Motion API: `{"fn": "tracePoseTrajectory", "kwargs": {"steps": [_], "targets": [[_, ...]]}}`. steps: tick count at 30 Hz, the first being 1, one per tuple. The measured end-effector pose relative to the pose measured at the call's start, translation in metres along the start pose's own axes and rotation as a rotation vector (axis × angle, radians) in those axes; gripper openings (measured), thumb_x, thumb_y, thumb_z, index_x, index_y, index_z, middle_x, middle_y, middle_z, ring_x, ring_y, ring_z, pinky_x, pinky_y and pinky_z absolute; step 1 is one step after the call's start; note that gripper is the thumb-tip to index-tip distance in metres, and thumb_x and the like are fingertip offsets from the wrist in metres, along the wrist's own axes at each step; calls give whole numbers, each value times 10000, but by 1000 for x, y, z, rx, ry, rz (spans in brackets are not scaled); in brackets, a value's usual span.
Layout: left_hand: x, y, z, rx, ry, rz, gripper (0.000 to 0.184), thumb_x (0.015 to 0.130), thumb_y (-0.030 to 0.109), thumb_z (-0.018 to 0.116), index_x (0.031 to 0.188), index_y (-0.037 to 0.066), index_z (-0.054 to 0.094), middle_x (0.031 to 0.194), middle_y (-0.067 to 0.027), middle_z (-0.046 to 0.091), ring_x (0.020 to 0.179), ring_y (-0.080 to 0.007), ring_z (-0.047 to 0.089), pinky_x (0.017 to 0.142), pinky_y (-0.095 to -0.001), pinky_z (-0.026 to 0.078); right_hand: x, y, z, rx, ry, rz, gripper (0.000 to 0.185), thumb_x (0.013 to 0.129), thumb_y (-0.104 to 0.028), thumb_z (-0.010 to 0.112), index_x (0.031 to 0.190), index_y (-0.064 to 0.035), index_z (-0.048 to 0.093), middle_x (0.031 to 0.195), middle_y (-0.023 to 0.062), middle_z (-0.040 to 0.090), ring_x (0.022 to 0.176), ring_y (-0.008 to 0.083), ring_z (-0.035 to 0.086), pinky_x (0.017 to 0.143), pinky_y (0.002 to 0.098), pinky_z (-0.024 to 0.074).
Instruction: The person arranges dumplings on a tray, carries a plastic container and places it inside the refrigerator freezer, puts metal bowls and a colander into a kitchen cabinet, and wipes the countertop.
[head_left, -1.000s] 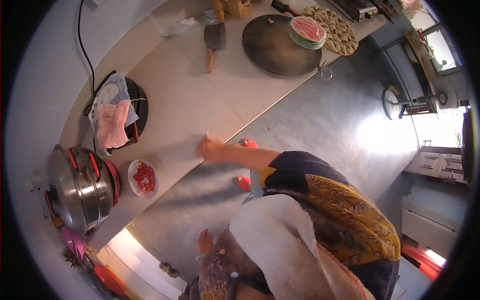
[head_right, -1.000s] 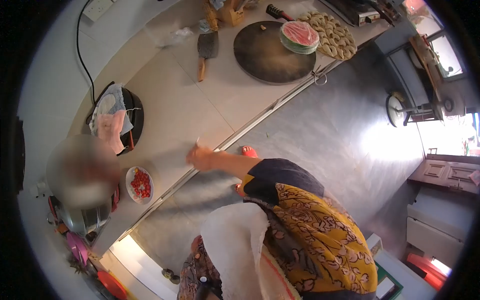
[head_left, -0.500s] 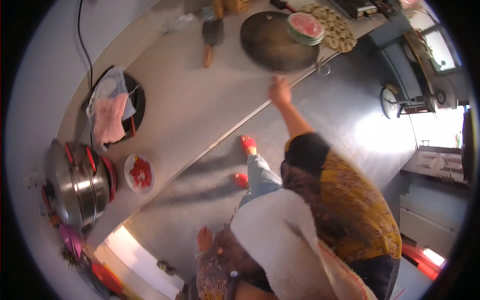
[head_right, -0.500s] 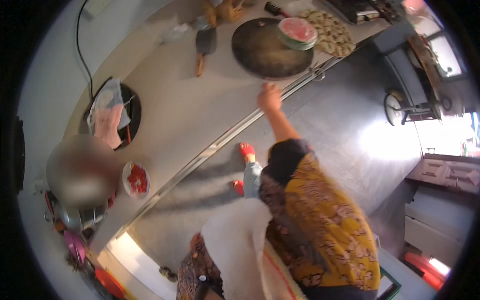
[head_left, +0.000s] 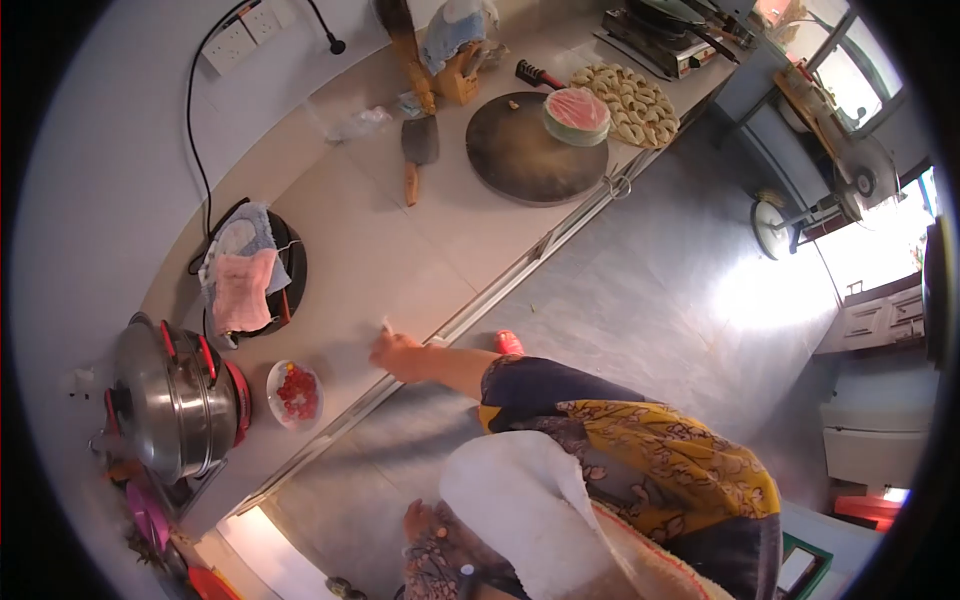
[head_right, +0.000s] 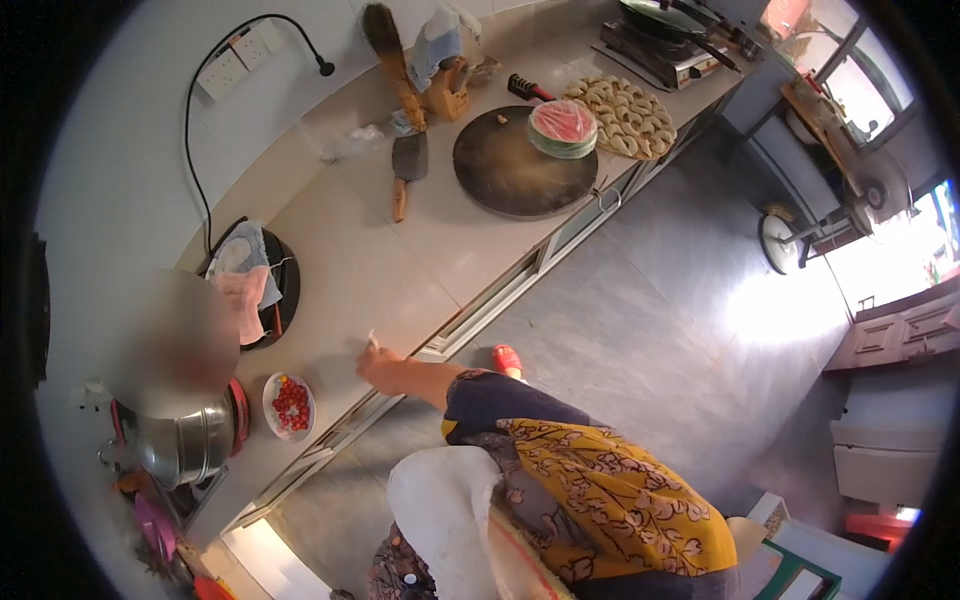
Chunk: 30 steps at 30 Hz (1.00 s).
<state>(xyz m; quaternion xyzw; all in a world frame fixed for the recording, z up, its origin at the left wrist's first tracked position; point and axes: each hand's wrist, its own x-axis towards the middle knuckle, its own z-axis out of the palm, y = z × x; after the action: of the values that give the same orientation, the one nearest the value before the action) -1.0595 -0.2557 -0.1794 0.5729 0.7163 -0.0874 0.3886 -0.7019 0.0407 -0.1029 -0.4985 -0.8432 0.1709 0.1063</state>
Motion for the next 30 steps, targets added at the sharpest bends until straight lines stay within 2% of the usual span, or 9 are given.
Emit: {"fn": "tracePoseTrajectory", "kwargs": {"steps": [5, 6, 7, 10, 13, 15, 23, 27, 30], "targets": [[-35, 89, -37, -36, 91, 72, 360, 864, 240, 485, 1102, -4, 601, 1074, -230, 628, 1028, -363, 596, 874, -450, 489, 23, 37, 41, 58, -53, -483, 403, 631, -104, 731, 1017, -146, 620, 1155, 47, 589, 1181, 239, 501, 1001, 418, 395], [-13, 41, -10, 326, 131, 426, 356, 878, 241, 475, 1119, 9, 596, 1074, -229, 629, 1019, -375, 596, 863, -454, 490, 21, 36, 12, 27, -217, -479, 423, 630, -111, 741, 1034, -143, 620, 1141, 52, 590, 1163, 242, 509, 992, 413, 392], [-43, 86, -29, -101, 188, 102, 347, 874, 249, 506, 1136, 40, 597, 1069, -217, 635, 1000, -380, 602, 855, -451, 494, 10, 44, 5, -7, -165, -493, 433, 636, -111, 744, 1048, -162, 619, 1131, 51, 587, 1143, 240, 515, 945, 415, 419], [-75, 97, -22, -311, 190, -50, 364, 848, 260, 567, 1167, 86, 585, 1058, -198, 645, 993, -382, 600, 864, -437, 492, -21, 41, -53, -150, -237, -417, 381, 638, -102, 711, 1001, -155, 607, 1050, 55, 531, 1081, 280, 493, 793, 443, 480], [-108, 99, 2, -288, 240, -174, 371, 850, 248, 556, 1177, 75, 580, 1075, -198, 642, 1025, -374, 593, 891, -432, 480, -44, 78, -53, -286, -335, -424, 364, 618, -52, 702, 964, -116, 609, 1061, 76, 533, 1077, 291, 505, 809, 426, 500], [-115, 69, 45, -195, 209, -218, 403, 877, 294, 506, 1195, 56, 572, 1098, -193, 639, 1054, -356, 588, 902, -423, 469, -59, 101, -70, -223, -365, -393, 286, 700, -27, 627, 979, -88, 648, 1122, 115, 574, 1116, 320, 506, 972, 417, 429], [-205, 85, 82, -565, 386, -498, 381, 842, 240, 565, 1164, 38, 590, 1111, -205, 630, 1062, -358, 587, 919, -410, 466, -124, 243, -84, -56, 12, 128, 271, 694, 15, 580, 940, -88, 626, 1001, 114, 607, 1029, 314, 542, 906, 431, 440], [-252, 86, 127, -705, 474, -640, 413, 836, 255, 596, 1190, 42, 583, 1111, -191, 637, 1068, -342, 594, 915, -396, 471, -97, 324, -62, 82, 75, 786, 313, 829, -155, 595, 1140, -118, 610, 1116, 155, 620, 1129, 307, 554, 925, 419, 458], [-285, 84, 161, -729, 440, -767, 413, 837, 259, 607, 1191, 47, 589, 1097, -175, 651, 1061, -324, 605, 905, -393, 478, -71, 356, -40, -83, 63, 703, 376, 837, -165, 587, 1211, -120, 582, 1154, 169, 613, 1119, 322, 564, 944, 426, 453]]}}
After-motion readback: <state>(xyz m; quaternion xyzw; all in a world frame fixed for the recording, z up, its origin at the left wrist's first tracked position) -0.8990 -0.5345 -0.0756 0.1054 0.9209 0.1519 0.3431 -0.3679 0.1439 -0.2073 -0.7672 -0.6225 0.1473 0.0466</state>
